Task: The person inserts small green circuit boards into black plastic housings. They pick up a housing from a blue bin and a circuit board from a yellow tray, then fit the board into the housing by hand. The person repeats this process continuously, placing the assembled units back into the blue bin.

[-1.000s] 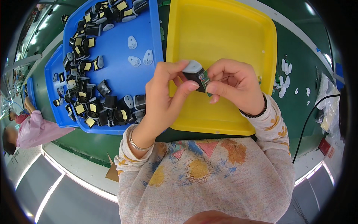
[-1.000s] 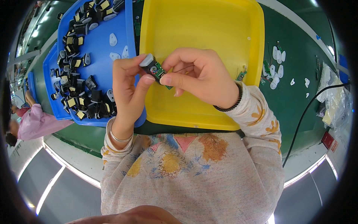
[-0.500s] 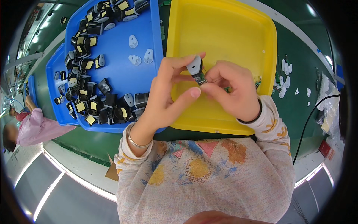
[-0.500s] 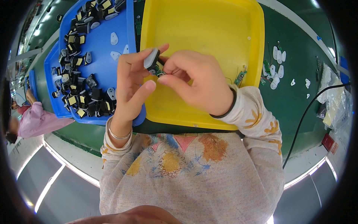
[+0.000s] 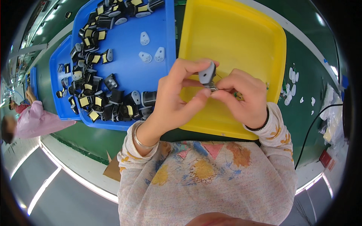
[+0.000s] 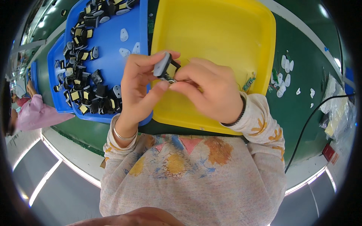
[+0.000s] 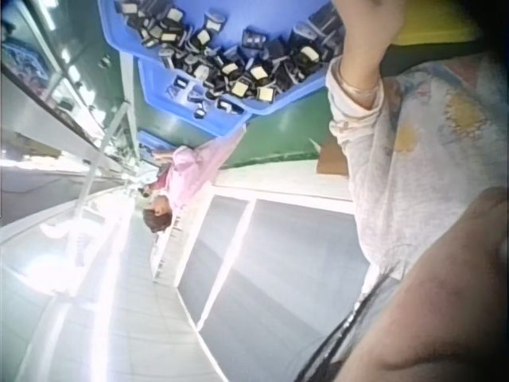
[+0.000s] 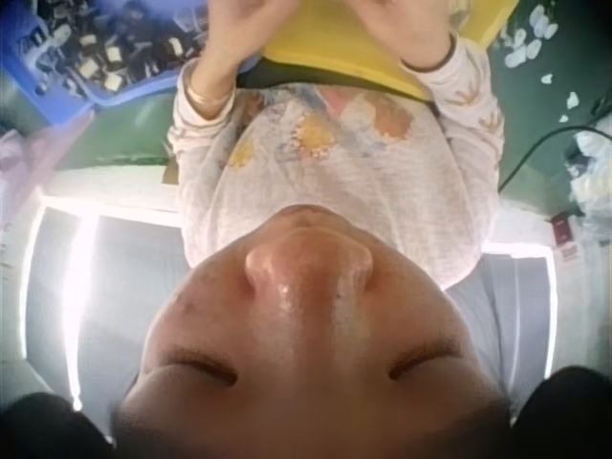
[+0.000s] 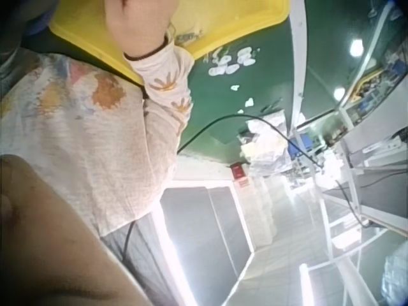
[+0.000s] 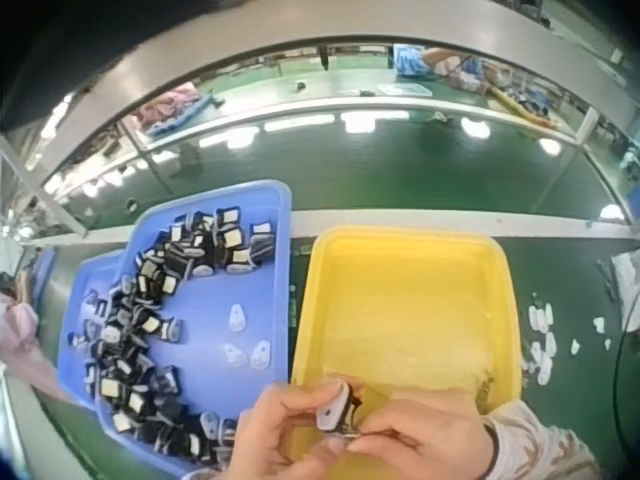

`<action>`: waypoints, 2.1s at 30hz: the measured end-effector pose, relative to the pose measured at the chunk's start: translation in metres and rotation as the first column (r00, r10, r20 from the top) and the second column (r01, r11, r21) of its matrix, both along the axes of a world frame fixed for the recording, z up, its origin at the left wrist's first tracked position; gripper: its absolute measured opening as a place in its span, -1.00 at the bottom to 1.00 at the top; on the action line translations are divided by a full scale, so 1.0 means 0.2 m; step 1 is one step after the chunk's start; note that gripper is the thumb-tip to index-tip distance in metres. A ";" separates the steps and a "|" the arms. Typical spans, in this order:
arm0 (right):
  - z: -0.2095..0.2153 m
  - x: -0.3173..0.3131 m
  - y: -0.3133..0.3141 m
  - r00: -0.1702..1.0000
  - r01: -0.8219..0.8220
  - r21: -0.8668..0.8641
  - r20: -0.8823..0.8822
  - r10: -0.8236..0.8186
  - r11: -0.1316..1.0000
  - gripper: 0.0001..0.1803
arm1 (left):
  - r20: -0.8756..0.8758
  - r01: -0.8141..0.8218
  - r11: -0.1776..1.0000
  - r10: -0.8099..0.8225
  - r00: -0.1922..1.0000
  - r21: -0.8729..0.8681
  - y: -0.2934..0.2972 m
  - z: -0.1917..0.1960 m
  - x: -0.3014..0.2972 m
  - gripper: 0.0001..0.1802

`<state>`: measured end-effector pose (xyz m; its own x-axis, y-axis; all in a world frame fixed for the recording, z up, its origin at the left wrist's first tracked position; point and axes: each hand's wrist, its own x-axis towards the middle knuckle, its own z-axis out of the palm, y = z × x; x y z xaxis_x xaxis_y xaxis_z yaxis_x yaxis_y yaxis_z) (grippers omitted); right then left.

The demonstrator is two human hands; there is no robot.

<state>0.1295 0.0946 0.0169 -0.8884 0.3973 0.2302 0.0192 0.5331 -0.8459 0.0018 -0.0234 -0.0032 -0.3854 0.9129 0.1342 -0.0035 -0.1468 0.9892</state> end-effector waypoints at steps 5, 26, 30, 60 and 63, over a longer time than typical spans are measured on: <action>0.04 -0.07 0.09 0.991 -0.110 -0.111 0.062 0.117 0.988 -0.87 | -0.060 -0.051 0.987 0.043 0.997 -0.149 -0.03 0.08 -0.08 -0.68; -0.08 -0.14 0.54 0.938 -0.345 0.492 0.163 0.305 0.799 -0.78 | -0.902 -0.598 0.758 0.029 0.431 -0.261 -0.07 0.19 -0.32 -0.73; -0.06 0.10 0.22 0.888 -0.241 0.400 0.459 0.035 0.884 -0.69 | -0.783 -0.432 0.892 0.171 0.598 -0.135 -0.01 0.20 -0.14 -0.75; 0.02 0.04 0.02 0.954 0.145 -0.077 -0.255 -0.160 0.986 -0.85 | 0.348 -0.047 0.994 0.011 0.937 0.094 0.02 -0.02 0.02 -0.79; 0.01 0.03 0.02 0.957 0.140 -0.120 -0.240 -0.166 0.983 -0.86 | 0.362 -0.049 0.996 0.018 0.932 0.075 0.03 -0.02 0.02 -0.79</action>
